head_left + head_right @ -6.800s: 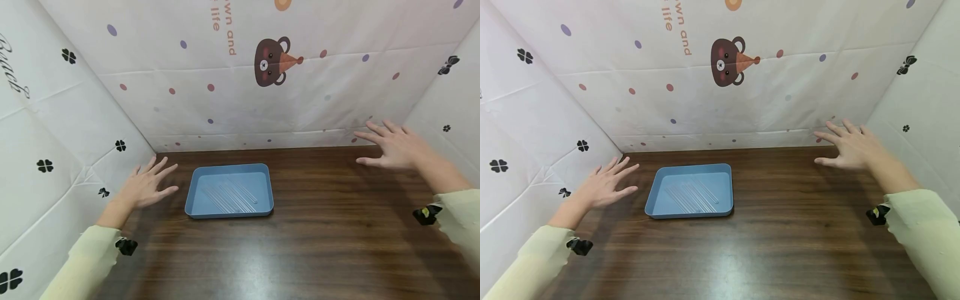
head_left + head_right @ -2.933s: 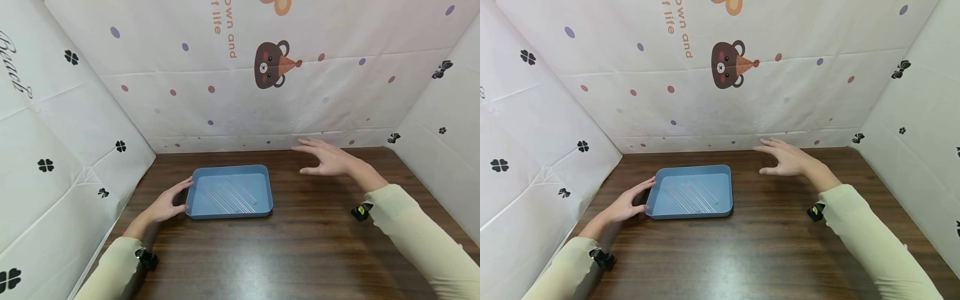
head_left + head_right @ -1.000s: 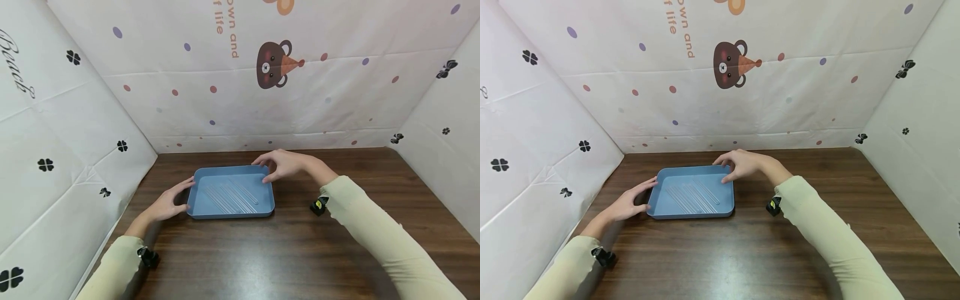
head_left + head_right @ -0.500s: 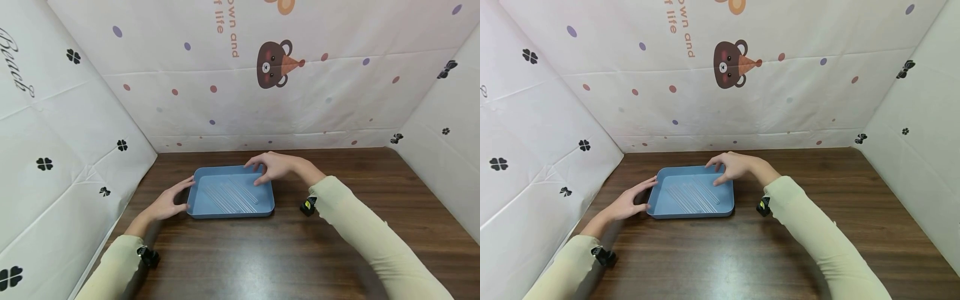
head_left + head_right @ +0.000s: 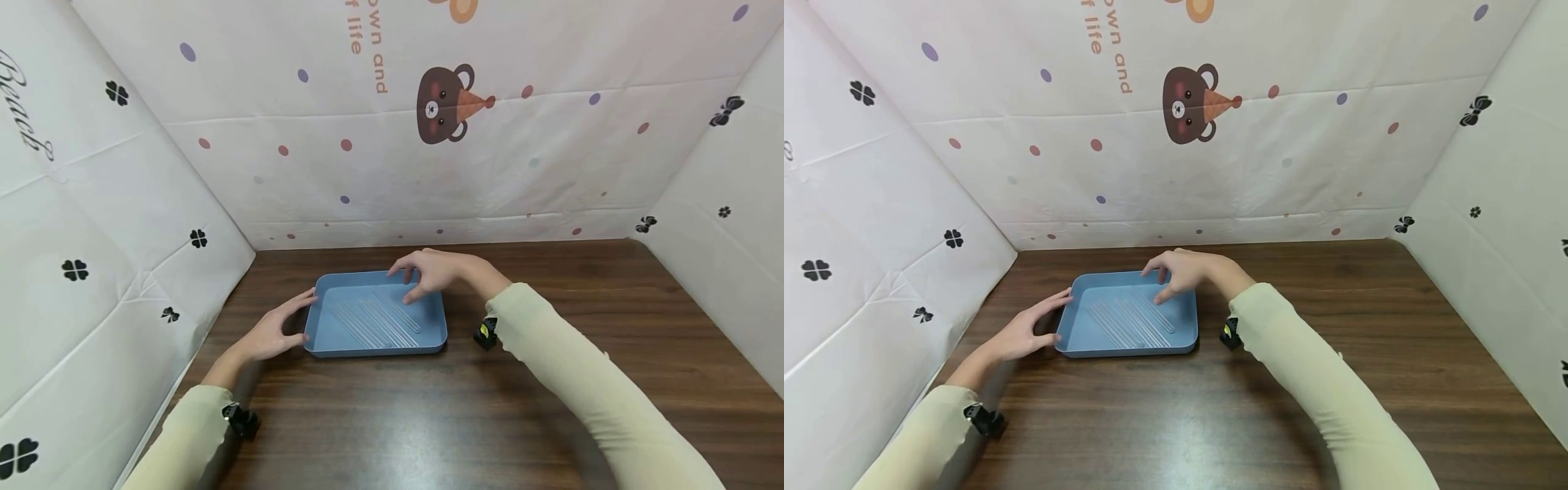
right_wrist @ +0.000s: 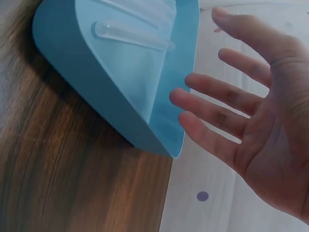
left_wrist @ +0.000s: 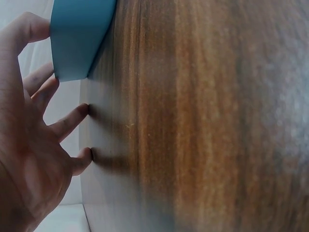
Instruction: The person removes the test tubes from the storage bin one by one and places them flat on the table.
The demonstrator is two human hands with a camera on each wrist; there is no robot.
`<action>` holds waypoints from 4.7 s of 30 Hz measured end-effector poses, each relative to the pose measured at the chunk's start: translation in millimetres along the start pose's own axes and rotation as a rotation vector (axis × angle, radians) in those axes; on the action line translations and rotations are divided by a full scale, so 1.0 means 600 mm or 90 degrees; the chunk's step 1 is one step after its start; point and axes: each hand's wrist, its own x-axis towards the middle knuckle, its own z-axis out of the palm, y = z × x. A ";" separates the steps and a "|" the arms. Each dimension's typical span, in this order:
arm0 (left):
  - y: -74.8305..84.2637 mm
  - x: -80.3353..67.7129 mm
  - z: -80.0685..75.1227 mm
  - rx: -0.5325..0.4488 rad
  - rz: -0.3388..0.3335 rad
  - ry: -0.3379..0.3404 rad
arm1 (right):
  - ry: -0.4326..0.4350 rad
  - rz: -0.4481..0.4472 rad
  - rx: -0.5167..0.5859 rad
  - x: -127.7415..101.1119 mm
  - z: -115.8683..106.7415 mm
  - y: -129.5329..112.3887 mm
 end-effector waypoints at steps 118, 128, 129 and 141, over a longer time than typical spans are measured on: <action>0.000 0.000 -0.004 -0.026 -0.010 -0.015 | -0.058 0.189 -0.044 0.070 0.069 -0.040; 0.007 0.000 -0.004 -0.021 -0.013 -0.020 | -0.061 0.178 -0.069 0.060 0.071 -0.039; 0.007 -0.001 -0.005 -0.022 -0.014 -0.020 | -0.062 0.174 -0.070 0.058 0.071 -0.039; 0.009 0.001 -0.004 -0.010 -0.008 -0.020 | -0.037 0.150 -0.101 0.038 0.061 -0.044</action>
